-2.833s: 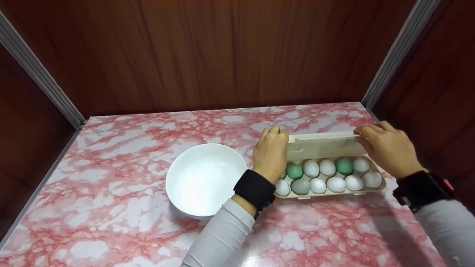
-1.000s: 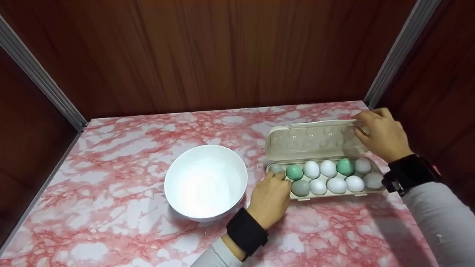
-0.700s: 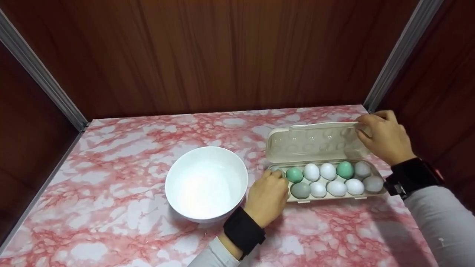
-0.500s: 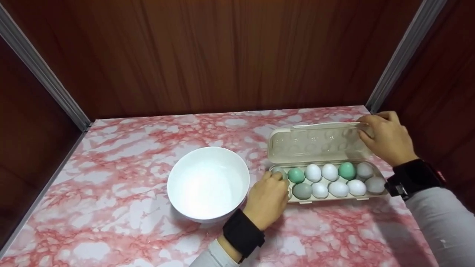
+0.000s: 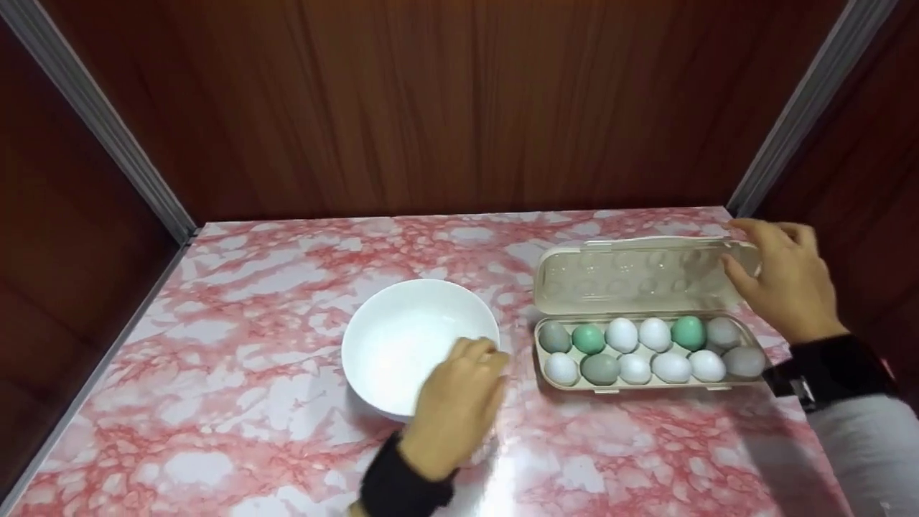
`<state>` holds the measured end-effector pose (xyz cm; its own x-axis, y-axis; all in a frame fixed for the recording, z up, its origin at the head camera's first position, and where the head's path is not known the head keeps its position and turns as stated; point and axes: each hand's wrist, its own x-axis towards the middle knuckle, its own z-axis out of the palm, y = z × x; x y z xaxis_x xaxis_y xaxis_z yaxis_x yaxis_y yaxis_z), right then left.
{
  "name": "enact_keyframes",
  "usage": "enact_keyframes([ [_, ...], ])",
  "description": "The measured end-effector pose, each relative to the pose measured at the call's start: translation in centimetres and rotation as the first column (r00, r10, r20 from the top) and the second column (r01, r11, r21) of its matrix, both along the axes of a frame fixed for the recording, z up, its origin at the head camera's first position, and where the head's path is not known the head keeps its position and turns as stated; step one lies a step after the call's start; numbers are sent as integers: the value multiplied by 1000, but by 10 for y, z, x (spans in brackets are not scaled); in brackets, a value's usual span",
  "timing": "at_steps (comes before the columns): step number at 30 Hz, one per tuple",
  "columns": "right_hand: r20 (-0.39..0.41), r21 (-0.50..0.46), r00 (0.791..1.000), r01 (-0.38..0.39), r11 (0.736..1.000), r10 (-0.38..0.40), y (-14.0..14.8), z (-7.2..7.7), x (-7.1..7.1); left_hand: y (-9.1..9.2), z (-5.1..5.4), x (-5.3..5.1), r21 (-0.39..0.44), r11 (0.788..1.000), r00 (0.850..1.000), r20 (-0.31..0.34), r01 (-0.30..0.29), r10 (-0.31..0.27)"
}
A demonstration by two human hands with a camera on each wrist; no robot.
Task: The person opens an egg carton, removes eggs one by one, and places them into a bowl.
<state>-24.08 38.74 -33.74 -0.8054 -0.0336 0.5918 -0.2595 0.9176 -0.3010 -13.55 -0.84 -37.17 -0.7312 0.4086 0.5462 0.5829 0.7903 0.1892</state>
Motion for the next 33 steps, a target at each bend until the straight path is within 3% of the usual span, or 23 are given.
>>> enact_keyframes([
  [6, -209, -106, 978, -39, 994, 16, -21, -8, 20, -43, 1, 12, 40, 995, 995, -14, -95, 96],
  [12, -294, -124, 952, -123, 985, 82, -61, -21, 37, -76, -4, 20, 57, 986, 988, 33, -153, 152],
  [15, -237, -98, 957, -196, 976, 169, -87, -31, 46, -89, -8, 24, 16, 987, 985, 74, -159, 157],
  [18, -112, -59, 962, -256, 965, 249, -115, -41, 54, -96, -12, 28, -24, 990, 985, 92, -141, 143],
  [22, 25, 15, 945, -325, 945, 325, -145, -55, 58, -100, -19, 32, -47, 986, 985, 59, -161, 164],
  [27, 143, 108, 929, -358, 927, 342, -169, -71, 58, -104, -25, 33, -39, 979, 979, 21, -202, 203],
  [33, 195, 146, 926, -354, 924, 324, -181, -80, 58, -109, -26, 35, -53, 976, 977, -24, -213, 212],
])
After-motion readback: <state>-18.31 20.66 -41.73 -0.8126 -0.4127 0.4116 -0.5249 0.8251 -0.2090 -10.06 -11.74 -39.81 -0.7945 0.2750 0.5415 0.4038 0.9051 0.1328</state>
